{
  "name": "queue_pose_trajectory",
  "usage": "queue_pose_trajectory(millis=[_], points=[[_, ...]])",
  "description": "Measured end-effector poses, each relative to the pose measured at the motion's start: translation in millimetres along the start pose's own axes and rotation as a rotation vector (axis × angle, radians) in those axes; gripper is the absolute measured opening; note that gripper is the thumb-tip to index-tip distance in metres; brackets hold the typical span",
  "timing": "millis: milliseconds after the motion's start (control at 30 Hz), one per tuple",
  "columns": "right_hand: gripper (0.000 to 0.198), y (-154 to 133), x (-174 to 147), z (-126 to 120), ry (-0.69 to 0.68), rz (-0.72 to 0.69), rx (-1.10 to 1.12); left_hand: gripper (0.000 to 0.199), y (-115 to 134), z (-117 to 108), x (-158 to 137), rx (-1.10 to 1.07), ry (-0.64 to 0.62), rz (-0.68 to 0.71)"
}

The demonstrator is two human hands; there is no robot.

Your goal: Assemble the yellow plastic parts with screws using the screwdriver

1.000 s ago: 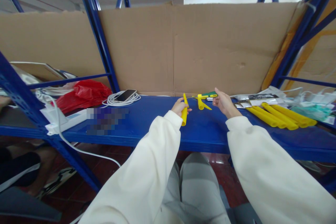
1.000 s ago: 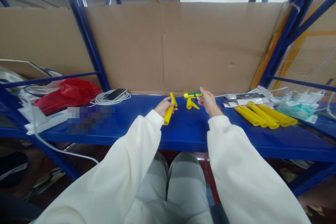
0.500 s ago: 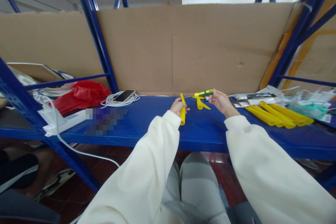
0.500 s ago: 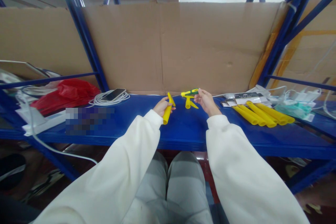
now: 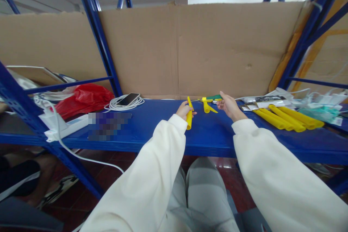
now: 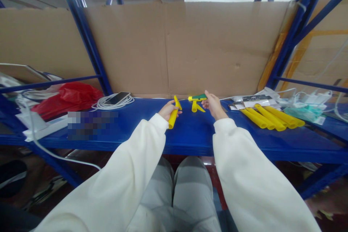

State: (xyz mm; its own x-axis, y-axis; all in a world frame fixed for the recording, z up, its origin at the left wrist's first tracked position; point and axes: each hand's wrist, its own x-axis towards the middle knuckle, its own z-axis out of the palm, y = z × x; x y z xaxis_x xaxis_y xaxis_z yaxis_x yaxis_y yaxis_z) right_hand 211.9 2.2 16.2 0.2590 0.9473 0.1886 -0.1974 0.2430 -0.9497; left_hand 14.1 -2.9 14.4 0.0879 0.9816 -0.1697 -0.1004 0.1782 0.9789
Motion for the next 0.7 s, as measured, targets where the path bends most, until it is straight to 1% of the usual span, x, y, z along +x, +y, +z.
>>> queue_pose_trajectory(millis=[200, 333, 400, 467, 567, 700], points=[[0.029, -4.2, -3.9, 1.2, -0.023, 0.014, 0.013, 0.068, -0.6, 0.0, 0.0, 0.003, -0.001, 0.009], [0.017, -4.1, -5.8, 3.2, -0.069, -0.041, 0.050, 0.066, -0.9, -0.1, 0.6, 0.001, -0.002, 0.009], [0.014, -2.4, -5.1, 3.2, -0.085, -0.063, 0.055, 0.067, -0.9, -0.2, 1.2, -0.001, -0.003, 0.013], [0.019, -0.3, -3.5, 2.3, -0.089, -0.065, 0.041, 0.067, -0.8, -0.5, 1.7, 0.000, -0.001, 0.013], [0.028, 2.1, -0.8, 0.7, -0.058, -0.062, 0.011, 0.067, -0.9, -0.8, 2.3, 0.007, -0.005, 0.008], [0.030, 3.2, 0.9, 0.2, -0.030, -0.063, 0.005, 0.066, -1.7, -0.8, 2.7, 0.008, -0.007, 0.009]])
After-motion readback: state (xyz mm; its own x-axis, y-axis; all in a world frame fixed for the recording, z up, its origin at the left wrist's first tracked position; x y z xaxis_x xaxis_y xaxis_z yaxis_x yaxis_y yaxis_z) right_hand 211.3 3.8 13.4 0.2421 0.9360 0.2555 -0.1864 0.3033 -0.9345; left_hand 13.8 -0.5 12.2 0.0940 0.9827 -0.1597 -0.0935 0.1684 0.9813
